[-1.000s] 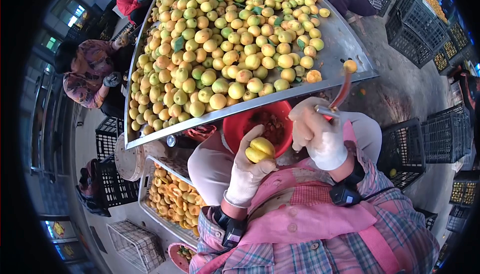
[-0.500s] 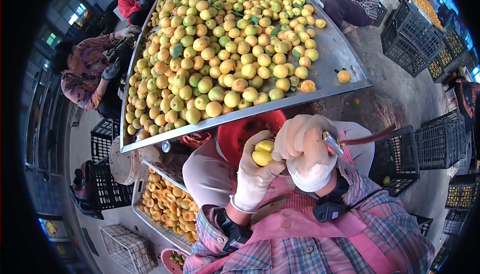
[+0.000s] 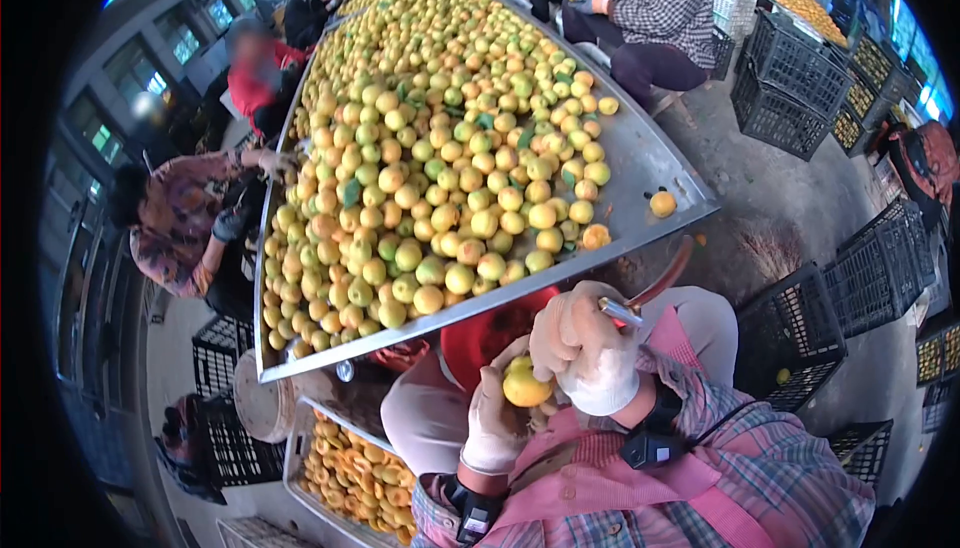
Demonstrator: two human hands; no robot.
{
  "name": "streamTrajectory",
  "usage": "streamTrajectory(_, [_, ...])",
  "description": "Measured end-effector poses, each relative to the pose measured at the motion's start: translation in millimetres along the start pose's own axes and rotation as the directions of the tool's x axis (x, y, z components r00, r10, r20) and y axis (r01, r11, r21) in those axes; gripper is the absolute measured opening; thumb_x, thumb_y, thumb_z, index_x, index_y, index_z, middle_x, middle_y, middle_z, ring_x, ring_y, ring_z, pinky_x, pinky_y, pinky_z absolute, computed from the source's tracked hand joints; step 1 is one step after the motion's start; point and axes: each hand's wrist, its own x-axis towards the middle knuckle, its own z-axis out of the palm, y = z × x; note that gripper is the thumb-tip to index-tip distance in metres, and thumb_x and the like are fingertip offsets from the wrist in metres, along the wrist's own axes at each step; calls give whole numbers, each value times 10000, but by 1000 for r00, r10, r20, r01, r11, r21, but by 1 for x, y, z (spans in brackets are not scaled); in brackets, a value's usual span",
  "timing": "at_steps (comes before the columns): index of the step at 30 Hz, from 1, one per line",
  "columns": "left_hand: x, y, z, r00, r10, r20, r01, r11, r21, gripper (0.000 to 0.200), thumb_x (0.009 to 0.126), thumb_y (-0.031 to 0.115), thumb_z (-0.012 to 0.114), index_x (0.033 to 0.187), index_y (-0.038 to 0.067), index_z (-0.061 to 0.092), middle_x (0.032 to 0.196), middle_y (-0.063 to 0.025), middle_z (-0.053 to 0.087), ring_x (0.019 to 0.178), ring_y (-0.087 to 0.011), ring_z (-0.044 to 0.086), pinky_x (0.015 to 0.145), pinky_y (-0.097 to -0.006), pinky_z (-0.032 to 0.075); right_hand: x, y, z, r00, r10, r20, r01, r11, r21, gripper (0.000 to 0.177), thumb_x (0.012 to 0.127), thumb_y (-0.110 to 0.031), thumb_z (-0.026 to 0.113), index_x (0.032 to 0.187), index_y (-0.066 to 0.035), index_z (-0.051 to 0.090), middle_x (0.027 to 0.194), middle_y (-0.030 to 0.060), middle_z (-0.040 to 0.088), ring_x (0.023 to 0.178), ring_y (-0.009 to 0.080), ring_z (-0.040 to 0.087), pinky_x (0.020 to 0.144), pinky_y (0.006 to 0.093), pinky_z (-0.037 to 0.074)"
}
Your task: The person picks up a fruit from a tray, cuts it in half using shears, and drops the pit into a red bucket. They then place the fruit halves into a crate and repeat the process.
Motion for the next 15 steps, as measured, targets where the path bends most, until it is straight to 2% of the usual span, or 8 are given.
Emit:
streamTrajectory(2, [6,-13,-5,1000,-9,-5,8,976,-218,809,915,685,374,1389,30,399,878,-79,600,624,-149,567,534,-232,451,-1,8,-5,990,129,-57,-119,981,153,337,926,-119,536,615,-71,418,522,45,393,430,183,377,408,335,375])
streamTrajectory(3, [5,-17,-3,1000,-31,3,30,967,-252,767,922,660,379,1356,29,427,820,-58,580,600,-147,547,516,-223,425,-3,13,-9,994,113,11,-113,975,191,334,924,-106,533,614,-72,415,524,45,388,429,176,374,403,325,365])
streamTrajectory(4, [5,-17,-1,998,10,61,5,969,-245,654,965,574,365,1274,6,462,809,-57,574,572,-133,518,505,-222,406,-6,14,-12,991,132,3,-131,978,165,330,921,-100,532,616,-70,411,528,42,386,433,169,372,403,317,353])
streamTrajectory(6, [-1,-7,9,998,41,-40,-40,999,21,509,1002,442,341,1177,-13,487,782,-60,569,563,-118,503,507,-224,402,-9,13,-12,985,163,-49,-152,973,176,327,915,-108,547,618,-68,416,532,40,392,443,165,378,405,309,339])
streamTrajectory(7, [-2,-5,11,998,41,-38,-40,999,28,509,1002,442,341,1177,-13,487,782,-60,569,563,-118,503,507,-224,402,-8,11,-11,986,157,-48,-146,973,180,327,915,-108,547,618,-68,416,532,40,392,443,165,378,405,309,339])
streamTrajectory(9, [-6,-7,14,992,124,19,-126,984,125,418,1011,337,310,1129,-20,492,756,-60,569,556,-102,491,506,-228,399,-11,3,-8,974,226,-20,-214,945,247,311,914,-115,555,631,-68,435,538,37,406,451,159,386,410,298,325])
streamTrajectory(13, [-11,-1,32,976,213,-33,-193,932,308,402,1005,330,330,1123,-12,505,739,-55,572,573,-99,503,522,-224,406,-12,-3,-2,976,213,45,-218,947,236,296,911,-120,561,640,-74,451,539,30,412,452,156,390,411,291,315])
streamTrajectory(15, [-11,-1,34,920,389,49,-350,759,550,396,1006,324,312,1114,6,522,751,-52,579,583,-94,509,542,-219,416,-12,-2,-5,968,234,85,-246,955,168,298,870,-157,597,626,-80,445,540,19,409,464,149,398,415,287,308])
